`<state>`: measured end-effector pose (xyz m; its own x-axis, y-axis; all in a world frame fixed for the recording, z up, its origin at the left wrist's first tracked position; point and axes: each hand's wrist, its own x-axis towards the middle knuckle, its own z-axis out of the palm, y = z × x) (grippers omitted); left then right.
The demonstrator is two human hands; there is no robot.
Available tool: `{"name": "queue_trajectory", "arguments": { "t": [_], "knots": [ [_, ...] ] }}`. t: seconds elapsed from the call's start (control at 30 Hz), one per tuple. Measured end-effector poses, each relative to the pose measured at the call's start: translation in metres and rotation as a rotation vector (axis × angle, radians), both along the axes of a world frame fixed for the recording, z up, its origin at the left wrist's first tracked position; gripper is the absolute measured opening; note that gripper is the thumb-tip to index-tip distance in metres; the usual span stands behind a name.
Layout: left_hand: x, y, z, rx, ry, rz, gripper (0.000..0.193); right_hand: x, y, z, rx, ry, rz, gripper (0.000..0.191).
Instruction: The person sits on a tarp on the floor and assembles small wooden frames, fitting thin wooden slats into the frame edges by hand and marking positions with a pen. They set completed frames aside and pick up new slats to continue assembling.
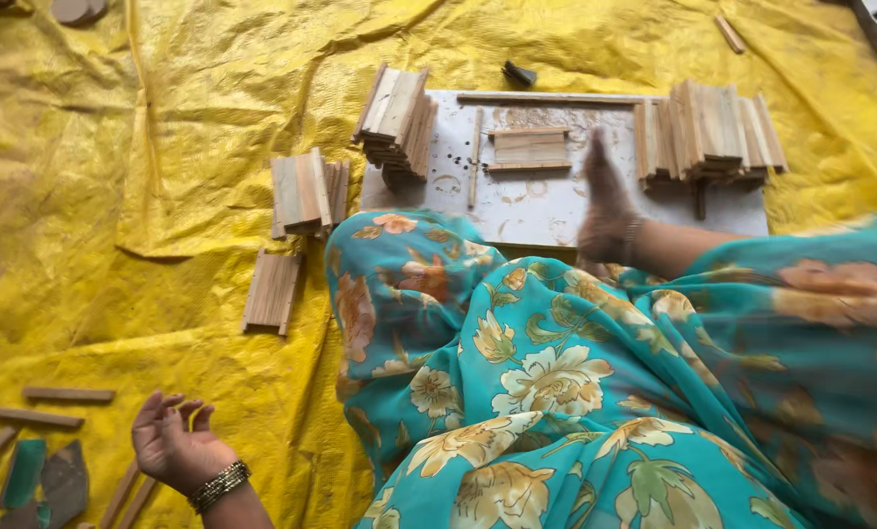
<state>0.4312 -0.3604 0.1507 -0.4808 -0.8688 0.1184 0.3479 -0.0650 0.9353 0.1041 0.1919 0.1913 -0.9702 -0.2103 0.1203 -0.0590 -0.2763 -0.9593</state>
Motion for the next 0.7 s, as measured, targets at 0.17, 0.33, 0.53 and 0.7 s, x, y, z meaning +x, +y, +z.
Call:
{"name": "queue_trajectory", "arguments": {
  "t": [0.17, 0.33, 0.53, 0.7],
  "knots": [
    [-0.033, 0.012, 0.023, 0.011, 0.14, -0.17, 0.023, 0.042, 0.09, -0.019, 0.103, 0.006, -0.089, 0.029],
    [-0.096, 0.065, 0.054, 0.015, 0.182, -0.387, 0.023, 0.037, 0.198, 0.075, 0.304, 0.147, -0.311, 0.03],
    [-0.191, 0.159, 0.079, 0.054, 0.091, -0.695, 0.029, -0.039, 0.301, 0.131, 0.694, 0.156, -0.458, 0.031],
    [-0.283, 0.228, 0.058, 0.2, -0.089, -1.044, 0.035, -0.058, 0.283, 0.09, 0.065, -0.194, -0.254, 0.028]
  ]
}}
